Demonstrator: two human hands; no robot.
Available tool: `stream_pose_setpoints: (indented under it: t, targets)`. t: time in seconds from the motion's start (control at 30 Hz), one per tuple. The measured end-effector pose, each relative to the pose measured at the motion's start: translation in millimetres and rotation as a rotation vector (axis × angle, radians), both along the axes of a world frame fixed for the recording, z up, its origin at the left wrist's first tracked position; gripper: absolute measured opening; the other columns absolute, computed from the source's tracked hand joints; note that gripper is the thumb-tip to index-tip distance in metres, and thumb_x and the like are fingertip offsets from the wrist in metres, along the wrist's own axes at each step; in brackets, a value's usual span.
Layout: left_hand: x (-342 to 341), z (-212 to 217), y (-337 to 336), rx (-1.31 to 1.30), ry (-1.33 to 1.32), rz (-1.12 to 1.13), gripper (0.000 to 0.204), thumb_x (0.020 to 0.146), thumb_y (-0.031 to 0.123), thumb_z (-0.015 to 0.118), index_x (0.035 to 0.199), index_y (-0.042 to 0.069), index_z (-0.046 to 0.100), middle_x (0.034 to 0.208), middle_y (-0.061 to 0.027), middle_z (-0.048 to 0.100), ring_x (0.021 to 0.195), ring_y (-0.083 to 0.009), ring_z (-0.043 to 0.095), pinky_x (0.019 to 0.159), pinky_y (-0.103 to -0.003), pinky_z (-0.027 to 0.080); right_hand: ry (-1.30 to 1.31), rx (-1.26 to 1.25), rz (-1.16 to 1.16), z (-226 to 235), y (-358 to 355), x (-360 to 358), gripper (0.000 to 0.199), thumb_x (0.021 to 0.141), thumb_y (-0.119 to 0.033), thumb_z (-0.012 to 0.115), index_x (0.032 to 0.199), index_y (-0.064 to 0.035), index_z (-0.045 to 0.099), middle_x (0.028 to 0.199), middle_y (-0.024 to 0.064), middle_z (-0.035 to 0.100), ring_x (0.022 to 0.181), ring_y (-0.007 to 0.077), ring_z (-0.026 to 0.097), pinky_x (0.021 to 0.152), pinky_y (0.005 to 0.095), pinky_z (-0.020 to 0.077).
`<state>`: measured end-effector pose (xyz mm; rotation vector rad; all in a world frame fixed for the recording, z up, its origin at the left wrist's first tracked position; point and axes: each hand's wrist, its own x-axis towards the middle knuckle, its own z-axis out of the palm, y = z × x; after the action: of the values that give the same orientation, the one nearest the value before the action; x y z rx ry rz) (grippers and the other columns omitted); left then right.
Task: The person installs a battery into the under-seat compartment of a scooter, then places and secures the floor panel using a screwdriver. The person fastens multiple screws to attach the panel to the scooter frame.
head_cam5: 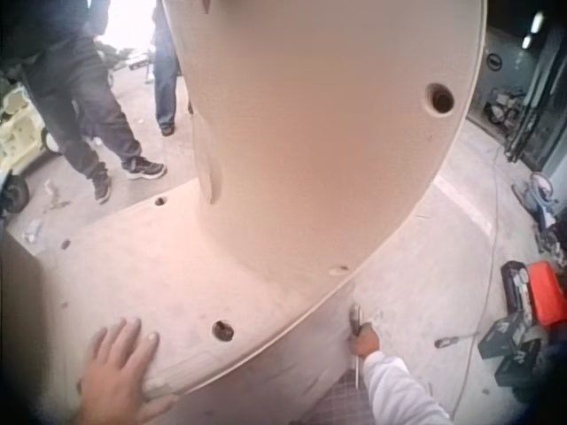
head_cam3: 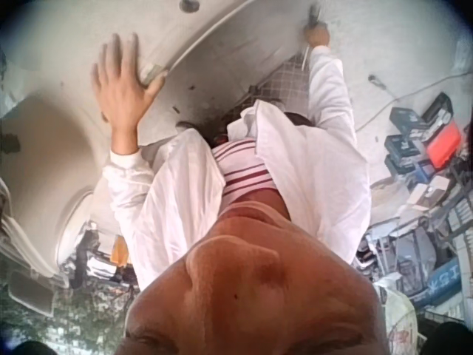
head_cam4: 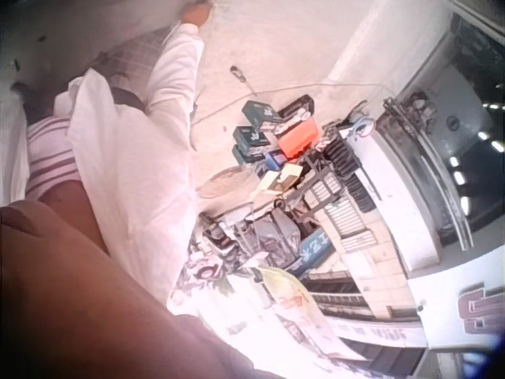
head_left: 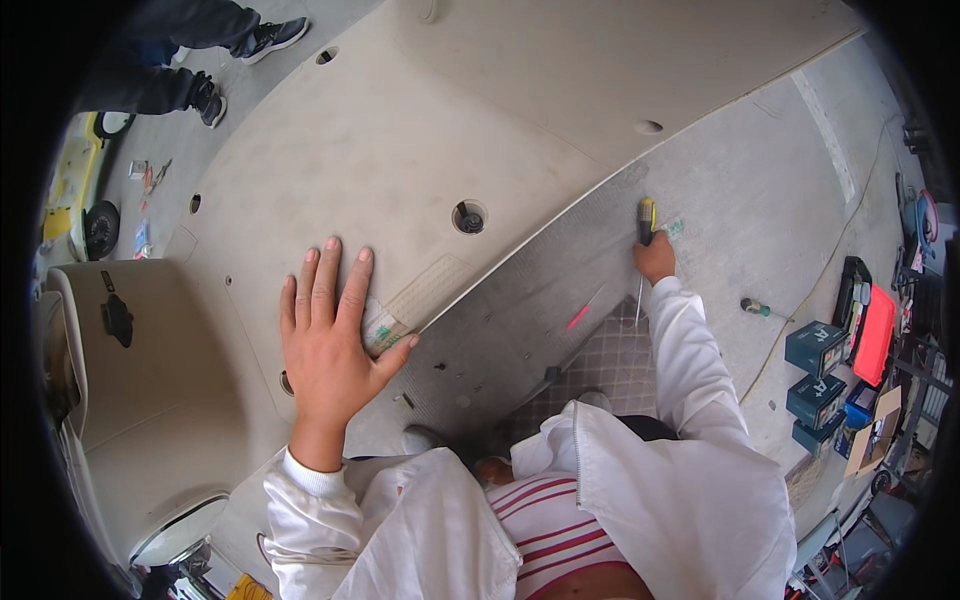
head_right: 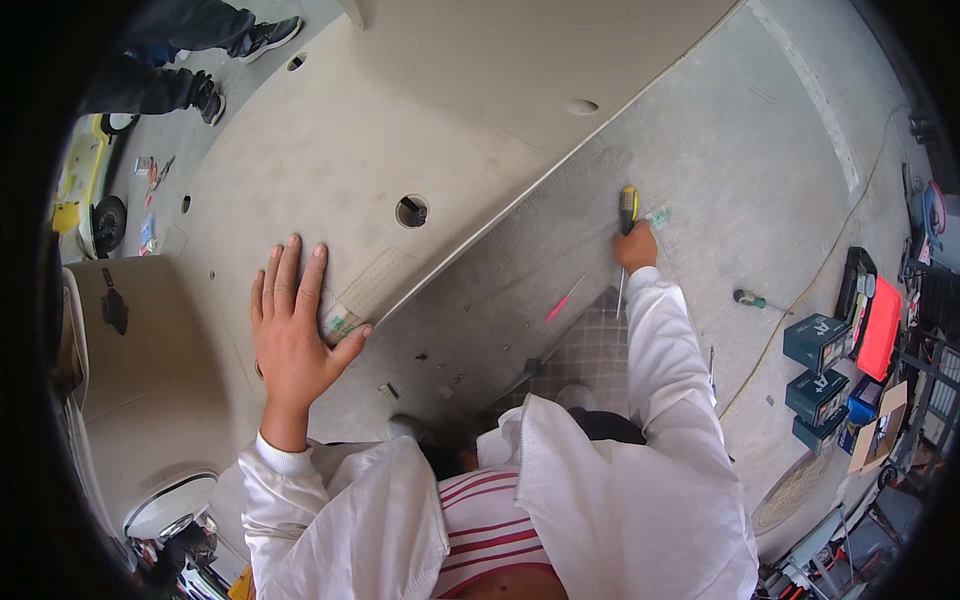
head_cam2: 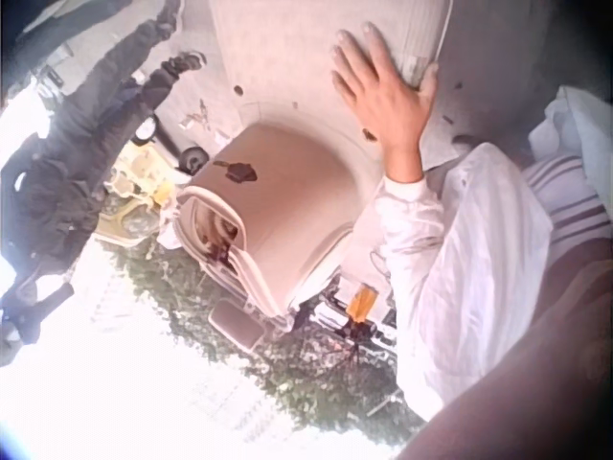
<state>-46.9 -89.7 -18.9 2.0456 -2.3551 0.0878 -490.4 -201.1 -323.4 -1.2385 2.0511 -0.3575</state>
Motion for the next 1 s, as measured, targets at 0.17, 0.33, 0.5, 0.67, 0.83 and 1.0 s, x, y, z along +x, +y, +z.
stream_pose_setpoints:
  t: [0.17, 0.33, 0.5, 0.67, 0.83, 1.0]
  targets:
    - [1.8, 0.2, 2.2, -0.001, 0.036, 0.009, 0.096, 0.068, 0.049, 0.085, 0.152, 0.016, 0.051, 0.160, -0.0149, 0.043, 0.147, -0.0364, 0.040, 0.118, -0.058, 0.030, -0.810, 0.120, 0.157, 163.4, 19.5, 12.7, 0.031, 0.090, -0.018, 0.067, 0.115, -0.0026, 0.055, 0.094, 0.0091, 0.066, 0.072, 0.0119, 0.062, 0.054, 0.0245, 0.0467]
    - [0.7, -0.1, 1.5, 0.001, 0.050, 0.013, 0.097, 0.068, 0.048, 0.086, 0.152, 0.017, 0.050, 0.160, -0.0160, 0.042, 0.147, -0.0375, 0.040, 0.118, -0.058, 0.029, -0.924, -0.697, 0.318, 321.8, 43.2, 61.9, 0.043, 0.096, -0.041, 0.070, 0.112, -0.0047, 0.053, 0.101, 0.0200, 0.070, 0.070, 0.0145, 0.067, 0.057, 0.0230, 0.0519]
    - [1.0, -0.3, 0.5, 0.016, 0.046, 0.016, 0.097, 0.067, 0.048, 0.086, 0.152, 0.017, 0.050, 0.159, -0.0171, 0.043, 0.147, -0.0388, 0.040, 0.118, -0.058, 0.028, -0.942, -0.887, 0.381, 361.9, 13.9, 125.5, 0.043, 0.095, -0.034, 0.074, 0.113, -0.0012, 0.052, 0.097, 0.0185, 0.068, 0.069, 0.0161, 0.067, 0.063, 0.0274, 0.0566]
    - [1.9, 0.7, -0.3, 0.026, 0.064, 0.021, 0.097, 0.067, 0.049, 0.086, 0.152, 0.017, 0.051, 0.159, -0.0175, 0.043, 0.145, -0.0393, 0.041, 0.118, -0.058, 0.029, -0.760, -0.823, 0.543, 343.6, -4.5, 165.0, 0.037, 0.096, -0.026, 0.071, 0.115, -0.0021, 0.050, 0.102, 0.0179, 0.067, 0.072, 0.0128, 0.064, 0.066, 0.0253, 0.0555]
    - [1.6, 1.2, -2.3, 0.040, 0.062, 0.027, 0.097, 0.067, 0.052, 0.086, 0.151, 0.018, 0.052, 0.158, -0.0186, 0.044, 0.145, -0.0400, 0.041, 0.118, -0.058, 0.029, -0.650, -0.867, 0.686, 337.2, -18.4, 169.8, 0.030, 0.095, -0.015, 0.067, 0.115, -0.0009, 0.049, 0.103, 0.0173, 0.065, 0.073, 0.0127, 0.063, 0.067, 0.0258, 0.0547]
    - [1.9, -0.8, -3.4, 0.040, 0.052, 0.023, 0.093, 0.069, 0.056, 0.083, 0.149, 0.016, 0.055, 0.158, -0.0191, 0.044, 0.145, -0.0400, 0.042, 0.118, -0.059, 0.029, -0.671, -0.764, 0.741, 342.0, -22.8, 166.2, 0.031, 0.091, -0.010, 0.067, 0.114, -0.0006, 0.049, 0.102, 0.0180, 0.065, 0.072, 0.0121, 0.062, 0.067, 0.0261, 0.0541]
